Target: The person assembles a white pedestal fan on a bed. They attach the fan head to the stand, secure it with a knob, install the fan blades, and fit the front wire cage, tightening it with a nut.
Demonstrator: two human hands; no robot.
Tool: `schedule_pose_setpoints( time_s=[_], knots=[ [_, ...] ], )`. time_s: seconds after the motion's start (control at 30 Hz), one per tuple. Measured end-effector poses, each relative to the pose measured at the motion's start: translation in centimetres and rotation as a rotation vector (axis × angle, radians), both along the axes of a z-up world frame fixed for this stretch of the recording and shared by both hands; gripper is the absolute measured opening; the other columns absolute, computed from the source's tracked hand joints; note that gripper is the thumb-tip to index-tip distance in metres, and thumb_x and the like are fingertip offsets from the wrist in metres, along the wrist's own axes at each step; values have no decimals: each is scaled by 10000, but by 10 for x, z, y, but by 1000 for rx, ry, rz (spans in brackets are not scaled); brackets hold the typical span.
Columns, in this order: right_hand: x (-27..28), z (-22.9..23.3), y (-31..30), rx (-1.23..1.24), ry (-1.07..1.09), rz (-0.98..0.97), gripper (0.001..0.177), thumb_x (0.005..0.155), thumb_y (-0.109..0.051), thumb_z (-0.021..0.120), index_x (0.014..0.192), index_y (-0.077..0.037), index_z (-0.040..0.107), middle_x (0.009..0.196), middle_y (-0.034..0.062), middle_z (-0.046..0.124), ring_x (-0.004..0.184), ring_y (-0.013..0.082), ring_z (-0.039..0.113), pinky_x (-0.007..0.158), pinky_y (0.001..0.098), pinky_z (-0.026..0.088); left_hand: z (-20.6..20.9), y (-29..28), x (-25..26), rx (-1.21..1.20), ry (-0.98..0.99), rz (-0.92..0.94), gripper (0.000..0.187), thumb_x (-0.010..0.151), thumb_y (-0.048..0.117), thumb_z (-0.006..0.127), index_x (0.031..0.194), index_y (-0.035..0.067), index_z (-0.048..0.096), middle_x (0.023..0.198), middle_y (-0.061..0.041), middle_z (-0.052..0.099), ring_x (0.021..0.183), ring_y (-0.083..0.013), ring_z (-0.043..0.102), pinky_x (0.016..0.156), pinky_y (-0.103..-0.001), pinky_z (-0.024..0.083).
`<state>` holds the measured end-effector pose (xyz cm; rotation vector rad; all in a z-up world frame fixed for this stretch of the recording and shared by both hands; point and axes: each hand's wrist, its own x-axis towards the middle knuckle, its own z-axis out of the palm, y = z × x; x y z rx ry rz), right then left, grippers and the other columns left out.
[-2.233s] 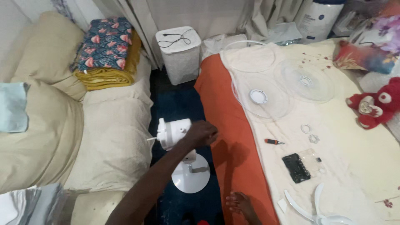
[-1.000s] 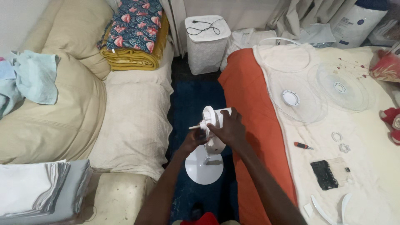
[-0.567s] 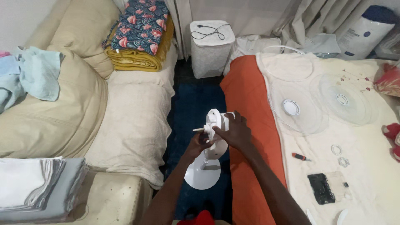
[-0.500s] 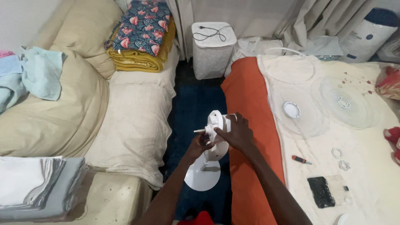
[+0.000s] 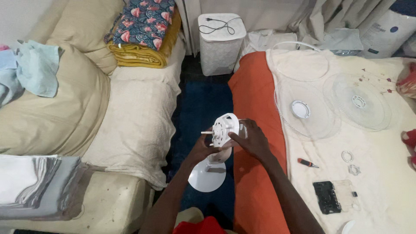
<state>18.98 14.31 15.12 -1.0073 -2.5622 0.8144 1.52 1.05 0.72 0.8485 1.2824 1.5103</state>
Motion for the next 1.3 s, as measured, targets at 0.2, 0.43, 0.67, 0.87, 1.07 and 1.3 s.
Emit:
schedule_pose_setpoints(
  time_s=[0.2,0.43,0.67,0.87,1.07,1.3],
  knots=[
    [-7,0,-7,-15,-6,-19,734,801,-597,736,1314,-87,613,1347,137,608,1209,331,615,962,482,518,1,-11,-2,87,-3,-3,1127,717,287,933,1588,22,269,1480,-175,529,1380,-299,538,1138,-449,491],
    [-6,1,-7,-30,39,-61,708,762,-539,784,1302,-107,632,1332,101,654,1183,286,656,956,431,541,14,-13,3,-23,21,35,1150,646,319,943,1565,35,312,1432,-167,576,1322,-286,590,1068,-439,547],
    [-5,-7,-4,-191,15,-179,767,771,-481,806,1396,-121,546,1352,106,648,1256,280,620,1002,431,504,19,-6,-6,-212,231,113,1175,562,306,984,1528,43,369,1373,-152,623,1226,-259,666,1008,-396,584],
    [-1,-13,-5,-285,59,-250,728,787,-417,791,1418,-149,545,1389,108,641,1299,296,601,1042,443,494,21,2,-10,-263,299,55,1254,493,331,1027,1515,38,363,1368,-160,601,1194,-257,668,988,-387,594],
    [-8,-22,-14,-222,134,-313,709,796,-372,769,1421,-127,543,1380,111,650,1291,286,618,1032,424,495,12,3,-30,-232,208,-106,1187,616,329,979,1550,48,302,1419,-156,576,1280,-256,616,1043,-385,542],
    [-22,-56,-21,-81,357,-294,574,873,-289,763,1367,-47,603,1503,185,558,1399,313,529,1121,431,429,-5,6,-79,-150,210,-301,989,759,306,890,1556,50,363,1471,-152,579,1318,-255,598,1055,-409,553]
  ],
)
